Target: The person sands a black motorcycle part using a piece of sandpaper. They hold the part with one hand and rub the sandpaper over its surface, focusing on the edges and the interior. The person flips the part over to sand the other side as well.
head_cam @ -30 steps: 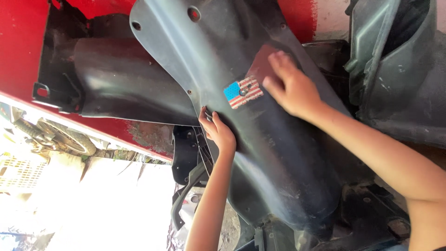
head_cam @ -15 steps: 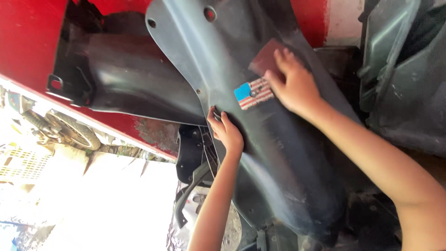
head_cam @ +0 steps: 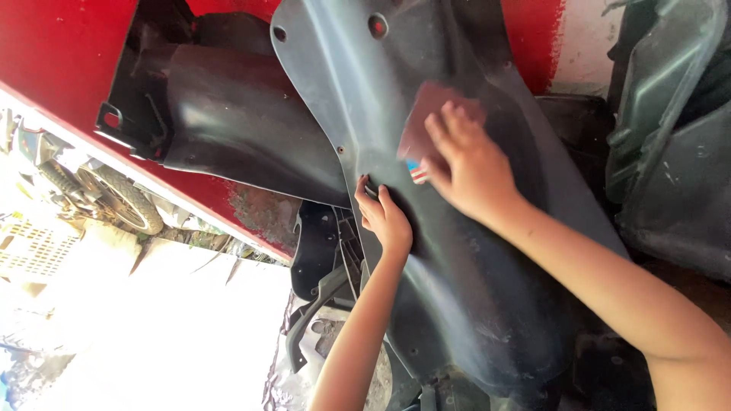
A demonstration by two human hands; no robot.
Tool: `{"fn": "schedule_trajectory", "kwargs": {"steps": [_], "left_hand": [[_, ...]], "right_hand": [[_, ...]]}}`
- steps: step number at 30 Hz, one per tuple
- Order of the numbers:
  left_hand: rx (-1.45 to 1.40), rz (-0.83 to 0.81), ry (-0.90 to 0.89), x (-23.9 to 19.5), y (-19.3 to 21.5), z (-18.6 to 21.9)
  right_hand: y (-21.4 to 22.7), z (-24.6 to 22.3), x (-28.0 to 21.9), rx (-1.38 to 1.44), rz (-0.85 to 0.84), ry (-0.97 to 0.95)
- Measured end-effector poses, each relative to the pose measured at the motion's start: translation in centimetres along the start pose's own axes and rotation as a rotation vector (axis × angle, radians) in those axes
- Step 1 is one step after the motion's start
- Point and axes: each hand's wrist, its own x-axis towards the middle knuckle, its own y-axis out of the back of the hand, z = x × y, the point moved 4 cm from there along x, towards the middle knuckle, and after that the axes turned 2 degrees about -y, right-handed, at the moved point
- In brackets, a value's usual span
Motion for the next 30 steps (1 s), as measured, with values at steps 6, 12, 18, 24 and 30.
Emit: {"fn": "schedule_trajectory", "kwargs": {"steps": [6,12,18,24,30], "left_hand": [[0.000,-0.007,0.003,-0.1,0.1,0.2],[-0.007,-0.007,-0.013,-0.3,0.3,0.5],[0.001,0.002,-0.015,-0.1,0.2,0.5],[-0.003,0.013,-0.037,-0.3,0.2,0.6],[0.028,0.015,-0.051,0.0,-0.1,-0.3]], "right_hand": [[0.2,-3.4,-0.3,-0.040,-0.162,0.196],[0.1,-0.2,2.0,0.027,0.024,0.032],[-1.0,-2.5,0.6,-0.040,-0.121,0.246],[-0.1,1.5,3.1,0.088,0.022,-0.025],[-0.4,-3.2,-1.0,-0.071,-0.172,0.260]]}}
